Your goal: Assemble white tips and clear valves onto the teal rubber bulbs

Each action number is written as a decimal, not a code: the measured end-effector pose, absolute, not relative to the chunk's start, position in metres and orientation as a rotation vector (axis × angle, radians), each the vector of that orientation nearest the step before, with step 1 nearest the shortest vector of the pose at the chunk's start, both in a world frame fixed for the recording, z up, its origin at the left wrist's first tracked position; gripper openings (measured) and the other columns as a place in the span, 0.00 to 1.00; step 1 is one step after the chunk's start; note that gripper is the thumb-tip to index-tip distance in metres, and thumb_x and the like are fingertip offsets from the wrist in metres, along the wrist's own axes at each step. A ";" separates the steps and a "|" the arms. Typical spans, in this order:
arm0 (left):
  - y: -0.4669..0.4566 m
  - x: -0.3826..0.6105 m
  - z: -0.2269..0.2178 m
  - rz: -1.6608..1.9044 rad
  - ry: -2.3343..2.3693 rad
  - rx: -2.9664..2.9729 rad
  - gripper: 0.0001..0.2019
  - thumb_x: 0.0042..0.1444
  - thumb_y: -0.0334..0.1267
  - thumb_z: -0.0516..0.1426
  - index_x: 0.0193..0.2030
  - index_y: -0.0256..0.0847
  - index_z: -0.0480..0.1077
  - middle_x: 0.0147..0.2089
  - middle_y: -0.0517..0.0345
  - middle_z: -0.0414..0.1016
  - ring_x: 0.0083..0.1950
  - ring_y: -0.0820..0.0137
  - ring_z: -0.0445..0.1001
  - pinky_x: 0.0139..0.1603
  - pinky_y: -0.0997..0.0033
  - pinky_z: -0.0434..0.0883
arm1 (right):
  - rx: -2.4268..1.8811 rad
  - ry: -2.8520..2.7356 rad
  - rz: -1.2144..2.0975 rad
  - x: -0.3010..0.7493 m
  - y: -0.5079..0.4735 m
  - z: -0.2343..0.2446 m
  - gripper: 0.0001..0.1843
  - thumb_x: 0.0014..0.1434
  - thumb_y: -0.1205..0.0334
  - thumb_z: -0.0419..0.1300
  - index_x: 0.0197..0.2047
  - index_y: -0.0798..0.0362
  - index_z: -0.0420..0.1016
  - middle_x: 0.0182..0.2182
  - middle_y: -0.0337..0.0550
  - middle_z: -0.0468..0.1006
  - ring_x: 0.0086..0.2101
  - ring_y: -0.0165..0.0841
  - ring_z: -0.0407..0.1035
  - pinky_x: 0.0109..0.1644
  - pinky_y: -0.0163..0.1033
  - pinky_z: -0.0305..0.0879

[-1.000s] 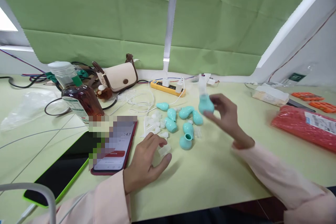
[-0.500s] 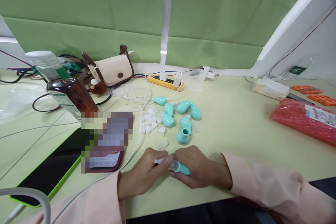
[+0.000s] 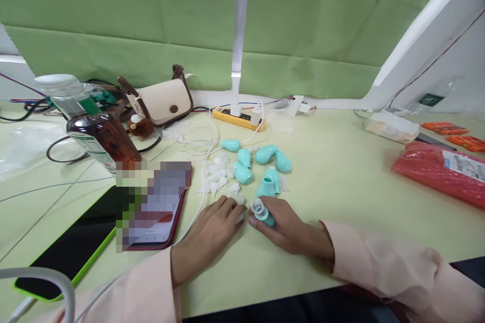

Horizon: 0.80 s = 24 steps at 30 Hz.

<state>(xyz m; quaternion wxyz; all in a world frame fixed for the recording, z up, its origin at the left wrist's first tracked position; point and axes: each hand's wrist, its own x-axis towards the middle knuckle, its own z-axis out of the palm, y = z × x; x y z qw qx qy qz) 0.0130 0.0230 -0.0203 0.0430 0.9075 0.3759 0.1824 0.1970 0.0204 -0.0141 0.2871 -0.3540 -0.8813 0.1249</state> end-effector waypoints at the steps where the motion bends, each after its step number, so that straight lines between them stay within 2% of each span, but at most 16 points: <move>1: 0.025 0.013 -0.023 0.571 1.186 2.781 0.10 0.56 0.29 0.46 0.43 0.36 0.63 0.37 0.50 0.67 0.39 0.63 0.66 0.36 0.63 0.68 | -0.954 -2.361 0.293 0.197 0.022 -0.015 0.07 0.58 0.60 0.48 0.33 0.55 0.60 0.27 0.43 0.68 0.28 0.31 0.62 0.30 0.36 0.58; 4: 0.028 0.011 -0.026 0.674 1.250 2.735 0.17 0.54 0.25 0.46 0.51 0.36 0.57 0.46 0.46 0.63 0.47 0.61 0.63 0.42 0.61 0.68 | -0.963 -2.373 0.179 0.196 0.027 -0.020 0.09 0.58 0.58 0.49 0.35 0.55 0.62 0.28 0.44 0.69 0.29 0.32 0.63 0.31 0.36 0.59; 8: 0.026 0.008 -0.021 0.799 1.197 2.722 0.17 0.54 0.24 0.47 0.51 0.39 0.57 0.53 0.45 0.56 0.53 0.59 0.57 0.49 0.58 0.64 | -0.936 -2.340 0.088 0.197 0.032 -0.025 0.13 0.56 0.56 0.52 0.40 0.55 0.64 0.27 0.43 0.71 0.29 0.32 0.64 0.31 0.36 0.59; 12: 0.017 0.009 -0.010 1.045 1.032 2.669 0.16 0.52 0.28 0.51 0.49 0.37 0.58 0.45 0.46 0.63 0.47 0.61 0.61 0.46 0.59 0.64 | -0.986 -2.334 0.062 0.196 0.024 -0.019 0.16 0.54 0.55 0.53 0.41 0.58 0.66 0.28 0.46 0.70 0.29 0.35 0.63 0.31 0.39 0.60; 15: 0.011 0.010 -0.004 1.120 0.889 2.612 0.19 0.50 0.31 0.55 0.50 0.36 0.57 0.41 0.49 0.67 0.42 0.63 0.63 0.44 0.59 0.64 | -1.011 -2.416 0.108 0.194 0.014 -0.011 0.16 0.54 0.60 0.50 0.44 0.60 0.64 0.31 0.49 0.67 0.33 0.37 0.60 0.36 0.45 0.61; 18: 0.009 0.011 -0.002 1.122 0.844 2.431 0.13 0.52 0.29 0.54 0.46 0.39 0.61 0.36 0.54 0.69 0.37 0.68 0.65 0.40 0.66 0.66 | -0.928 -2.454 0.238 0.194 0.010 -0.005 0.19 0.53 0.67 0.48 0.49 0.61 0.59 0.36 0.52 0.63 0.37 0.38 0.58 0.40 0.47 0.61; 21: 0.011 0.011 -0.002 1.169 0.772 2.201 0.09 0.53 0.26 0.53 0.40 0.40 0.65 0.37 0.54 0.69 0.39 0.69 0.67 0.40 0.68 0.66 | -0.798 -2.318 0.385 0.197 0.012 -0.001 0.18 0.53 0.66 0.51 0.48 0.58 0.58 0.37 0.50 0.61 0.40 0.37 0.58 0.41 0.44 0.62; 24: 0.014 0.011 -0.003 1.170 0.693 2.062 0.08 0.52 0.26 0.53 0.38 0.40 0.67 0.39 0.53 0.68 0.43 0.67 0.67 0.42 0.68 0.67 | -0.781 -2.175 0.591 0.200 0.014 -0.001 0.16 0.51 0.64 0.55 0.45 0.54 0.59 0.38 0.47 0.64 0.41 0.36 0.61 0.43 0.42 0.62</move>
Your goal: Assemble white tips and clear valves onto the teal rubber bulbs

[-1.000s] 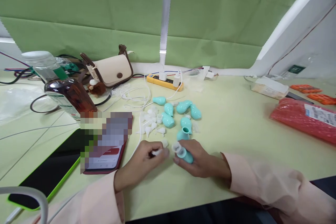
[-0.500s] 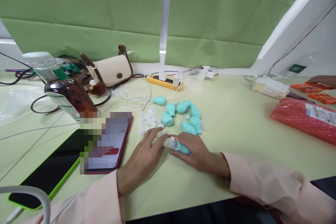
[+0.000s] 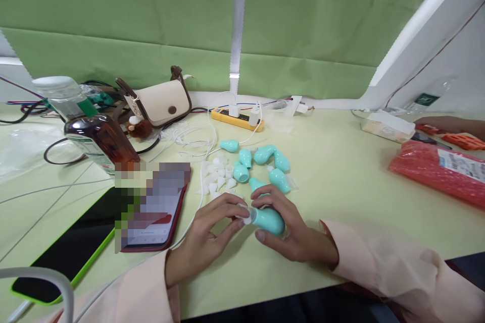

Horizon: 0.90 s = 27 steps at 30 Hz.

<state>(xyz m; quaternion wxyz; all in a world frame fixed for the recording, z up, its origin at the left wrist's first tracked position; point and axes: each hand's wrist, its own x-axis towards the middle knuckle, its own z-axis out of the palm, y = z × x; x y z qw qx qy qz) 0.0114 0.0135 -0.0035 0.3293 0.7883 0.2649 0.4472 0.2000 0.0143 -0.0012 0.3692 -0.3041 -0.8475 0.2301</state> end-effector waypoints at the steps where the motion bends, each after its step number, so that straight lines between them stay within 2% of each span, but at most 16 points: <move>1: 0.013 0.012 -0.004 1.165 0.695 2.027 0.09 0.52 0.26 0.53 0.38 0.41 0.68 0.40 0.53 0.68 0.43 0.67 0.67 0.42 0.68 0.67 | -0.807 -2.156 0.676 0.200 0.014 -0.002 0.15 0.52 0.63 0.54 0.44 0.53 0.59 0.38 0.46 0.66 0.40 0.34 0.62 0.42 0.40 0.63; 3: 0.012 0.013 -0.005 1.179 0.768 1.916 0.12 0.52 0.27 0.53 0.43 0.43 0.65 0.41 0.53 0.68 0.44 0.68 0.67 0.41 0.69 0.68 | -0.891 -2.111 0.773 0.200 0.014 -0.006 0.11 0.53 0.63 0.53 0.41 0.51 0.59 0.34 0.42 0.68 0.35 0.31 0.65 0.37 0.36 0.64; 5: 0.011 0.014 -0.006 1.217 0.897 1.780 0.12 0.52 0.29 0.54 0.44 0.43 0.62 0.40 0.55 0.66 0.41 0.69 0.67 0.38 0.71 0.69 | -0.989 -2.025 0.717 0.198 0.012 -0.012 0.09 0.52 0.63 0.54 0.37 0.51 0.58 0.31 0.40 0.68 0.32 0.30 0.65 0.35 0.35 0.64; 9: 0.011 0.015 -0.006 1.066 1.037 1.798 0.04 0.48 0.34 0.57 0.30 0.39 0.64 0.29 0.60 0.65 0.29 0.74 0.66 0.30 0.75 0.67 | -1.014 -1.949 0.494 0.193 0.009 -0.020 0.13 0.50 0.64 0.56 0.36 0.51 0.54 0.30 0.41 0.67 0.32 0.31 0.64 0.35 0.36 0.64; 14: 0.011 0.017 -0.002 0.860 1.028 1.856 0.10 0.50 0.40 0.55 0.22 0.38 0.66 0.21 0.62 0.65 0.24 0.75 0.63 0.25 0.78 0.61 | -0.916 -2.054 0.303 0.190 0.007 -0.027 0.14 0.51 0.66 0.53 0.40 0.51 0.52 0.32 0.45 0.66 0.33 0.34 0.65 0.33 0.39 0.64; 19: 0.008 0.017 0.002 0.856 0.959 1.762 0.12 0.53 0.39 0.52 0.23 0.38 0.68 0.20 0.62 0.65 0.23 0.75 0.63 0.24 0.78 0.60 | -0.882 -2.070 0.262 0.191 0.008 -0.029 0.15 0.52 0.66 0.52 0.42 0.52 0.50 0.32 0.46 0.66 0.33 0.33 0.65 0.33 0.39 0.65; 27: 0.008 0.021 0.001 0.846 0.870 1.319 0.12 0.51 0.39 0.54 0.21 0.35 0.69 0.21 0.59 0.67 0.20 0.76 0.64 0.22 0.76 0.64 | -0.873 -2.071 0.150 0.192 0.009 -0.030 0.16 0.53 0.67 0.52 0.44 0.52 0.50 0.33 0.46 0.65 0.33 0.34 0.65 0.33 0.40 0.65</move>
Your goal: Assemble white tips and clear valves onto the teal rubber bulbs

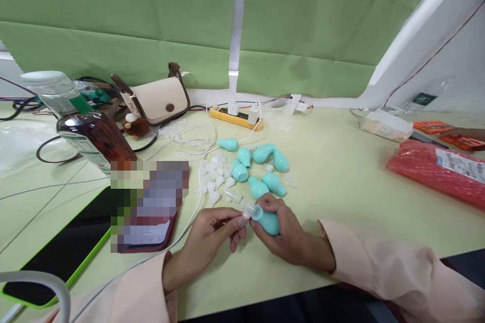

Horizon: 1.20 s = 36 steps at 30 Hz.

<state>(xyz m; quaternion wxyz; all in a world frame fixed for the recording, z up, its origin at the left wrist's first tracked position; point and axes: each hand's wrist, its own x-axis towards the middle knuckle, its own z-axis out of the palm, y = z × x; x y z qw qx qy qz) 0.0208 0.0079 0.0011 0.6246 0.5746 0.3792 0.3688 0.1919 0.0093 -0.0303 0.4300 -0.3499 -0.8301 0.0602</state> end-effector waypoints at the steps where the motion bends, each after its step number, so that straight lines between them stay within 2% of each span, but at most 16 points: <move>1: 0.008 0.022 0.001 0.842 0.871 1.256 0.12 0.50 0.39 0.55 0.21 0.35 0.70 0.20 0.59 0.67 0.19 0.76 0.63 0.21 0.76 0.64 | -0.868 -2.076 0.116 0.192 0.010 -0.030 0.16 0.53 0.67 0.52 0.44 0.52 0.50 0.32 0.46 0.65 0.33 0.34 0.64 0.33 0.39 0.65; 9: 0.006 0.022 -0.004 0.858 0.965 0.763 0.08 0.42 0.37 0.62 0.23 0.33 0.72 0.17 0.61 0.66 0.17 0.81 0.60 0.16 0.81 0.56 | -0.891 -2.212 -0.205 0.193 0.015 -0.028 0.09 0.54 0.66 0.52 0.38 0.53 0.54 0.30 0.44 0.64 0.31 0.34 0.63 0.27 0.37 0.62; 16: 0.006 0.021 -0.002 0.823 0.931 0.629 0.09 0.39 0.33 0.62 0.17 0.32 0.67 0.12 0.68 0.56 0.14 0.85 0.49 0.14 0.82 0.44 | -0.933 -2.225 -0.238 0.189 0.010 -0.033 0.08 0.55 0.65 0.51 0.38 0.52 0.53 0.31 0.44 0.65 0.33 0.34 0.64 0.27 0.37 0.63; 25: 0.005 0.022 -0.002 0.842 0.951 0.617 0.10 0.39 0.30 0.58 0.15 0.34 0.61 0.12 0.68 0.54 0.14 0.85 0.49 0.14 0.81 0.43 | -0.974 -2.107 0.120 0.183 0.005 -0.035 0.13 0.55 0.63 0.50 0.43 0.53 0.50 0.34 0.48 0.67 0.35 0.36 0.67 0.34 0.40 0.67; 36: 0.007 0.021 0.001 0.828 0.909 0.621 0.07 0.37 0.29 0.57 0.15 0.34 0.63 0.12 0.67 0.56 0.14 0.84 0.50 0.14 0.81 0.43 | -1.129 -2.044 0.646 0.183 0.002 -0.021 0.12 0.53 0.64 0.53 0.39 0.51 0.52 0.34 0.43 0.65 0.35 0.32 0.64 0.38 0.39 0.65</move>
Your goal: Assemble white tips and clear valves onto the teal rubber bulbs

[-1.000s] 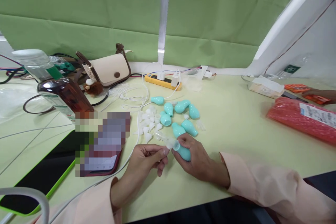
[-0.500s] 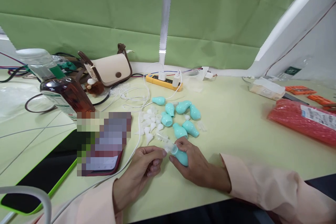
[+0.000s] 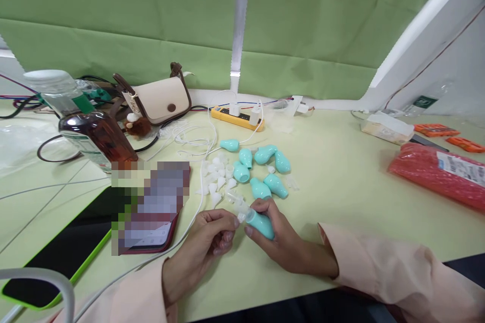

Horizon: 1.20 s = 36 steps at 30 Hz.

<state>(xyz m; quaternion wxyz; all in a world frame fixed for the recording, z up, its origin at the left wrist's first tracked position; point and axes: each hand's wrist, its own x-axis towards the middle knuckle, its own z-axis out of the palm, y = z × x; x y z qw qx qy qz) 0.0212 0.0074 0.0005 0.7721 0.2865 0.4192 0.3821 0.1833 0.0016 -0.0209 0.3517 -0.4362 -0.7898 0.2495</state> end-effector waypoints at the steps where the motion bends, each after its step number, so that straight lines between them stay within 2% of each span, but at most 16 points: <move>1: 0.008 0.021 0.001 0.822 0.894 0.621 0.07 0.37 0.29 0.57 0.15 0.34 0.63 0.11 0.67 0.56 0.14 0.84 0.50 0.14 0.81 0.43 | -1.130 -2.035 0.695 0.184 0.002 -0.019 0.11 0.53 0.64 0.53 0.38 0.51 0.52 0.33 0.43 0.65 0.34 0.32 0.63 0.38 0.39 0.65; 6: 0.010 0.020 0.001 0.802 0.835 0.608 0.05 0.37 0.29 0.57 0.16 0.34 0.64 0.11 0.66 0.58 0.14 0.84 0.51 0.14 0.81 0.43 | -1.124 -1.945 0.958 0.184 0.003 -0.012 0.09 0.53 0.62 0.53 0.36 0.51 0.54 0.32 0.41 0.64 0.33 0.30 0.61 0.38 0.38 0.64; 12: 0.011 0.015 0.006 0.772 0.810 0.724 0.05 0.39 0.29 0.56 0.17 0.35 0.64 0.13 0.65 0.59 0.15 0.82 0.52 0.15 0.80 0.46 | -0.981 -1.632 1.456 0.185 0.009 -0.018 0.11 0.56 0.54 0.48 0.33 0.50 0.49 0.23 0.34 0.59 0.20 0.24 0.56 0.23 0.32 0.59; 15: 0.014 0.011 0.008 0.849 0.993 1.051 0.04 0.41 0.31 0.56 0.20 0.36 0.66 0.15 0.65 0.60 0.16 0.81 0.54 0.16 0.79 0.51 | -1.010 -1.688 1.219 0.189 0.009 -0.019 0.10 0.55 0.57 0.51 0.34 0.50 0.52 0.27 0.37 0.60 0.26 0.27 0.59 0.29 0.34 0.61; 18: 0.016 0.008 0.004 0.981 1.252 1.709 0.04 0.44 0.31 0.55 0.22 0.36 0.67 0.19 0.61 0.64 0.20 0.77 0.60 0.20 0.77 0.57 | -1.040 -1.791 0.924 0.193 0.007 -0.020 0.10 0.53 0.61 0.53 0.37 0.50 0.54 0.32 0.40 0.61 0.34 0.30 0.60 0.37 0.37 0.62; 22: 0.019 0.006 -0.010 0.865 1.286 2.467 0.09 0.49 0.29 0.49 0.21 0.36 0.66 0.19 0.58 0.65 0.22 0.73 0.63 0.23 0.74 0.60 | -1.083 -1.828 0.814 0.193 0.005 -0.023 0.11 0.53 0.62 0.54 0.39 0.49 0.55 0.33 0.41 0.64 0.35 0.31 0.62 0.38 0.37 0.63; 27: 0.022 0.005 -0.014 0.857 1.319 2.516 0.09 0.52 0.28 0.47 0.24 0.36 0.64 0.20 0.59 0.66 0.21 0.73 0.65 0.22 0.75 0.60 | -1.096 -1.892 0.633 0.188 0.007 -0.021 0.14 0.48 0.62 0.59 0.38 0.49 0.59 0.33 0.40 0.69 0.35 0.32 0.65 0.39 0.37 0.64; 30: 0.018 0.004 -0.004 0.933 1.372 2.312 0.09 0.56 0.33 0.45 0.29 0.38 0.63 0.20 0.62 0.64 0.21 0.74 0.63 0.22 0.76 0.59 | -1.044 -1.924 0.557 0.187 0.008 -0.019 0.16 0.45 0.63 0.61 0.38 0.50 0.61 0.32 0.39 0.71 0.33 0.31 0.67 0.37 0.35 0.64; 33: 0.010 0.005 0.006 0.833 1.282 2.205 0.12 0.59 0.37 0.40 0.31 0.39 0.61 0.20 0.64 0.61 0.21 0.74 0.61 0.24 0.76 0.59 | -0.960 -1.968 0.527 0.186 0.008 -0.019 0.16 0.45 0.62 0.61 0.37 0.50 0.62 0.29 0.38 0.71 0.29 0.29 0.67 0.33 0.34 0.64; 36: 0.003 0.006 0.007 0.660 1.149 2.329 0.11 0.57 0.42 0.45 0.30 0.39 0.61 0.21 0.63 0.62 0.23 0.73 0.61 0.24 0.74 0.58 | -0.843 -2.072 0.554 0.187 0.007 -0.019 0.14 0.47 0.61 0.60 0.36 0.51 0.61 0.28 0.39 0.71 0.27 0.29 0.66 0.31 0.33 0.63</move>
